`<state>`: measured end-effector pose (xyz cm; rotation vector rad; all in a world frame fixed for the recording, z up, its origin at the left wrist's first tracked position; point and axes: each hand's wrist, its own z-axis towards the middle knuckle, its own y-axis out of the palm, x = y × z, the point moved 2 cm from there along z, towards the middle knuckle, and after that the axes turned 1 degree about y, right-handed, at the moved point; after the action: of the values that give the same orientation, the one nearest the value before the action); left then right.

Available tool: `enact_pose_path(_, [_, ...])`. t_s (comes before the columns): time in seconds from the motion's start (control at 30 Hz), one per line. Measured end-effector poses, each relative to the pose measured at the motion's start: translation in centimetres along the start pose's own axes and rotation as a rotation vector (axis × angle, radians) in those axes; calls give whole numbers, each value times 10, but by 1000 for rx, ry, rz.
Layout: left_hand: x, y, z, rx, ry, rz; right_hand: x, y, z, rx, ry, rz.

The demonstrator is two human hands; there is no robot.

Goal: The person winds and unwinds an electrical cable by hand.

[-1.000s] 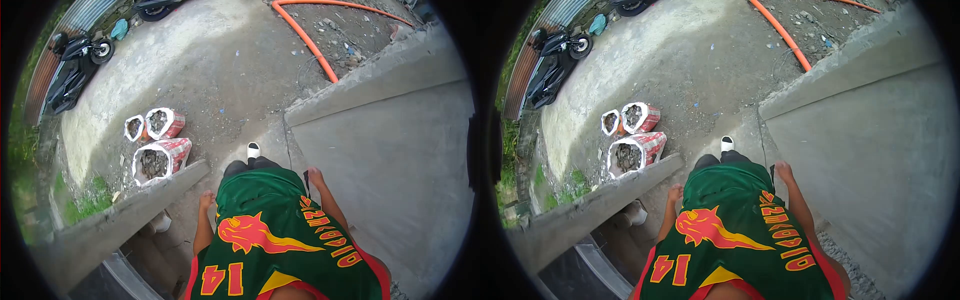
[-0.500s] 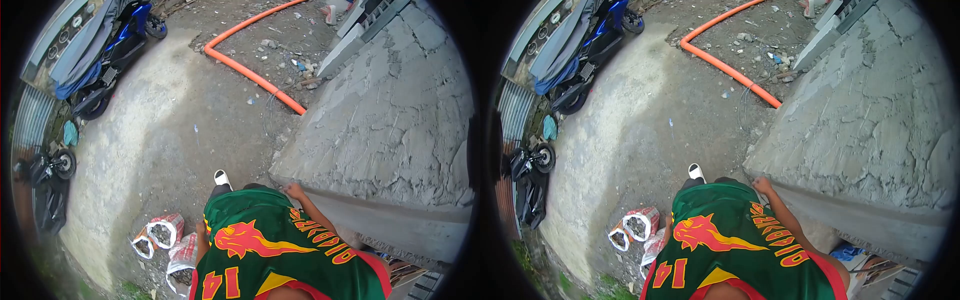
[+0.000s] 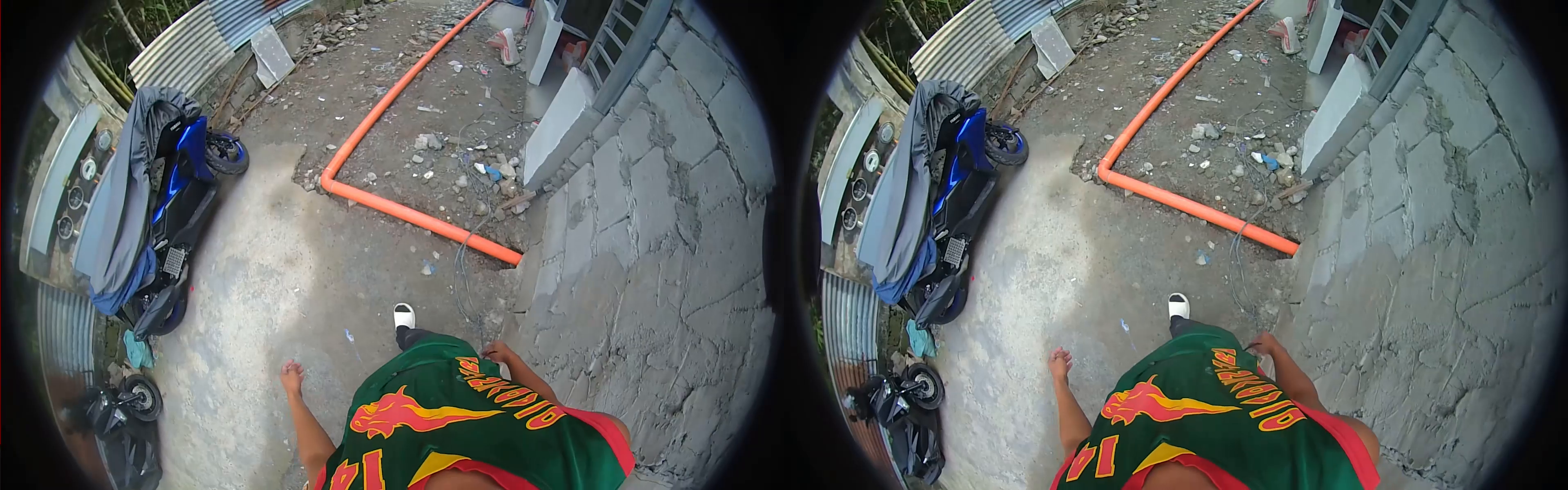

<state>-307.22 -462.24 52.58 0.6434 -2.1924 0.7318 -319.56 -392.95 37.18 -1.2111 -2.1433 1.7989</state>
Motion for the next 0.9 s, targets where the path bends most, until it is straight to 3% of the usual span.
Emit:
enact_pose_path(0.07, [-15,43,16,6,-100,15,45,-29,76,-218,153,-29])
enact_pose_path(0.1, [-26,63,22,-8,-196,60,57,-74,113,-312,328,33])
enact_pose_path(0.17, [-8,105,7,-265,-210,412,86,-166,188,-196,603,300])
enact_pose_path(0.23, [12,150,15,-409,-310,477,107,-264,255,144,697,562])
enact_pose_path(0.3, [44,190,48,-436,-386,471,145,-335,329,336,585,599])
enact_pose_path(0.43, [120,259,166,-491,-422,547,193,-459,427,587,571,724])
enact_pose_path(0.5, [170,288,244,-518,-405,601,225,-477,456,664,616,840])
enact_pose_path(0.6, [284,328,380,-472,-328,638,287,-426,454,654,858,623])
enact_pose_path(0.63, [333,346,429,-410,-239,588,316,-387,445,459,877,750])
enact_pose_path(0.67, [382,373,490,-293,-53,416,304,-391,433,393,1014,727])
enact_pose_path(0.7, [448,404,537,-237,151,362,324,-348,419,164,1106,805])
enact_pose_path(0.77, [596,469,587,-256,275,192,329,-338,424,-119,1107,805])
enact_pose_path(0.83, [731,532,598,-336,434,125,337,-353,453,-232,1033,795])
enact_pose_path(0.9, [812,593,626,-384,564,94,362,-365,491,-297,956,771])
